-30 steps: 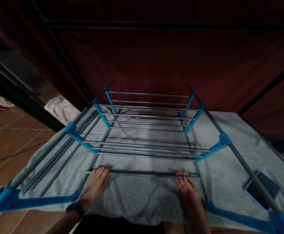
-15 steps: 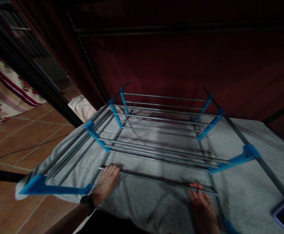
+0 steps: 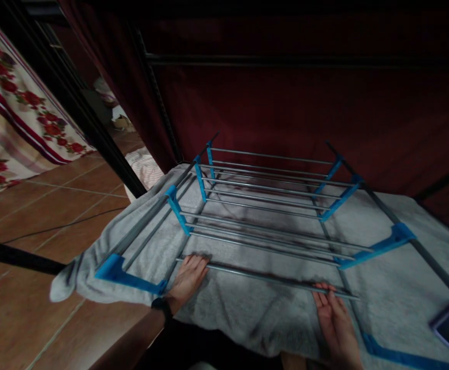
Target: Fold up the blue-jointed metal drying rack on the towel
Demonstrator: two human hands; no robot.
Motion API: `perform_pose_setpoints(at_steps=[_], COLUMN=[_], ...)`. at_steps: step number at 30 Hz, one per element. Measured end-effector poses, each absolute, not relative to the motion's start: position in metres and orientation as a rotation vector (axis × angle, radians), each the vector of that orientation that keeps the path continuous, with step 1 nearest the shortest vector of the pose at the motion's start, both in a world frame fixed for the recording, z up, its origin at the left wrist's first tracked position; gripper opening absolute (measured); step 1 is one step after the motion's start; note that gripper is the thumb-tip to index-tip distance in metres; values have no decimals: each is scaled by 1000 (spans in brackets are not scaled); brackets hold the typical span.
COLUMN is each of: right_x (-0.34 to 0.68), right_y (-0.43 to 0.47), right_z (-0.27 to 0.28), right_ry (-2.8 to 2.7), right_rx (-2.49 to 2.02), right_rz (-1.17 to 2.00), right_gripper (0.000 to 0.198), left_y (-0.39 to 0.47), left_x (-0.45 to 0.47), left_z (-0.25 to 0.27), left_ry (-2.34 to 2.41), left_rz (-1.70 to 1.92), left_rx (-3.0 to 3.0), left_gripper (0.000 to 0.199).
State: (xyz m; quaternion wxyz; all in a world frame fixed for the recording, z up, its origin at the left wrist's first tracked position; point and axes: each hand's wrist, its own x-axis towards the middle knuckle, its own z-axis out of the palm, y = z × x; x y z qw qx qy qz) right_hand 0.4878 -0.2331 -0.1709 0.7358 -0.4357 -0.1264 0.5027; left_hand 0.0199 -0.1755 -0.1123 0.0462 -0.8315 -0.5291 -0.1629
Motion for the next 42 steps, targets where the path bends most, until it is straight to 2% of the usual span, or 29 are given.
perform_pose_setpoints(at_steps=[4,13,20,29,34,42], right_x=[488,502,506,500,503,504], right_y=[-229,-228,-234,-237,-240,-237], right_z=[-170,-168,-164,-149,-147,-155], right_ry=[-213,-167,-192,-158,-180,-250], right_rx=[-979,-1028,-1070,-1049,-1085,-1145], right_rz=[1061,1049,1022,1047,1050,974], right_gripper=[29,22,23,19,29,24], left_y=[-178,-181,-179,-175,-175,-176], left_x=[22,24,31,34,35,36], left_z=[-107,-110,-101,-95,-93,-96], left_ry=[-1616,-1551,-1473,-1464,-1489,-1509], left_rz=[-523,-531,-450,-358,-342,-377], left_rx=[-2508,-2577,-2776,-2822,-2848,-2843], left_gripper=[24,29,18,25,30,25])
